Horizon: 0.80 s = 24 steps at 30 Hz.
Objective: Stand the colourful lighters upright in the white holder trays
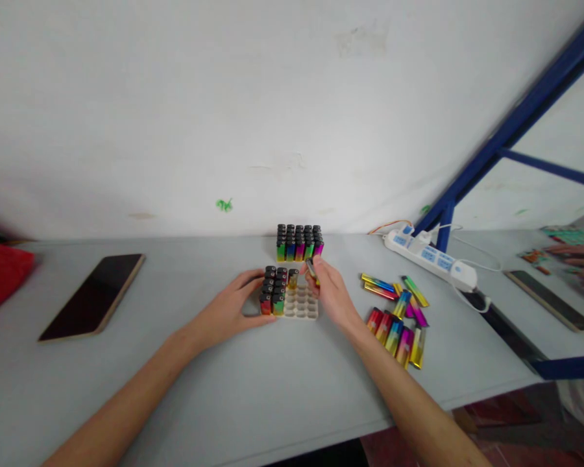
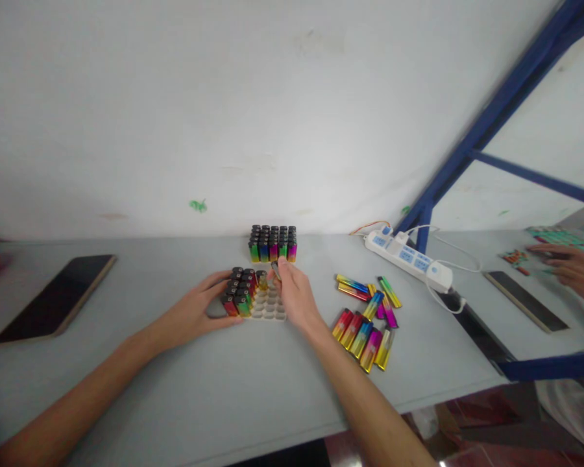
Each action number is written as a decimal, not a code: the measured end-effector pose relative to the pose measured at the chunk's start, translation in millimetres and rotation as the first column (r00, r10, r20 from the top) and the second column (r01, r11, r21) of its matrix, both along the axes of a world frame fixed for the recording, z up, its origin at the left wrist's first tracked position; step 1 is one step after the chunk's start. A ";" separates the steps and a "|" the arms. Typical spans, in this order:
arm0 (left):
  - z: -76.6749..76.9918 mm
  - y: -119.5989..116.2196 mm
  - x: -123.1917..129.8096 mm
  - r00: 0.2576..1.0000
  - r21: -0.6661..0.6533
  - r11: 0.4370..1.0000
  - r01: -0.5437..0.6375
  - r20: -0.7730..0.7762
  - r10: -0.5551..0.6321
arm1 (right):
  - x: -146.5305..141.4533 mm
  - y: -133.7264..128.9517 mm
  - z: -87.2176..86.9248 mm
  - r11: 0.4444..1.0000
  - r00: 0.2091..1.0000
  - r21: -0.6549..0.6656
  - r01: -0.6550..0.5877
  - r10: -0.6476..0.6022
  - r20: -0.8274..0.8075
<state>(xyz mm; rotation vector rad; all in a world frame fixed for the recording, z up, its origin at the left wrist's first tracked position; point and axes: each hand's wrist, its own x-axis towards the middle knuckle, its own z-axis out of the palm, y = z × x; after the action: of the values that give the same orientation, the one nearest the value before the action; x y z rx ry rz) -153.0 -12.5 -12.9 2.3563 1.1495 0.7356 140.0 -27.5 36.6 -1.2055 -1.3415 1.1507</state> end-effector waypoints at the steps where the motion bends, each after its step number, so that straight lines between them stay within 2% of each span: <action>1: -0.5 0.1 0.1 1.000 0.001 1.000 -0.004 -0.003 0.004 | 2.4 -0.5 0.1 0.999 1.000 0.047 0.007 -0.008 0.021; 4: -1.2 0.1 0.7 1.000 0.012 1.000 -0.007 -0.020 0.007 | 10.4 -2.5 3.5 0.967 0.987 0.254 -0.012 -0.029 0.159; 7: -0.9 -0.4 1.5 1.000 0.026 1.000 -0.001 -0.031 0.002 | 17.3 -2.8 7.0 0.886 0.955 0.460 -0.056 -0.087 0.282; 9: -0.6 -0.7 1.9 1.000 0.031 1.000 -0.001 -0.026 0.002 | 20.3 -2.1 7.0 0.847 0.942 0.527 -0.073 -0.115 0.315; 14: -1.1 -0.9 2.5 1.000 0.018 1.000 0.008 -0.003 -0.008 | 23.8 -0.6 0.2 0.855 0.937 0.511 -0.084 -0.107 0.333; 17: -0.6 -1.2 2.8 1.000 0.008 1.000 0.016 0.010 -0.016 | 24.4 0.1 -4.2 0.860 0.924 0.488 -0.152 -0.051 0.378; 21: 1.0 -1.5 3.5 1.000 0.008 1.000 0.014 0.015 -0.014 | 25.1 2.3 -8.4 0.816 0.876 0.495 -0.299 0.030 0.481; 24: 1.1 -1.1 3.4 1.000 0.009 1.000 0.022 0.019 -0.022 | 26.6 4.7 -11.3 0.786 0.863 0.520 -0.335 0.035 0.504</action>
<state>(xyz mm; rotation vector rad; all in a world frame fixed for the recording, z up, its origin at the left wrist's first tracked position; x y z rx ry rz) -149.6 -13.6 -11.8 2.3601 1.1131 0.7548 166.6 -22.8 25.3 -0.9055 -2.0507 0.4760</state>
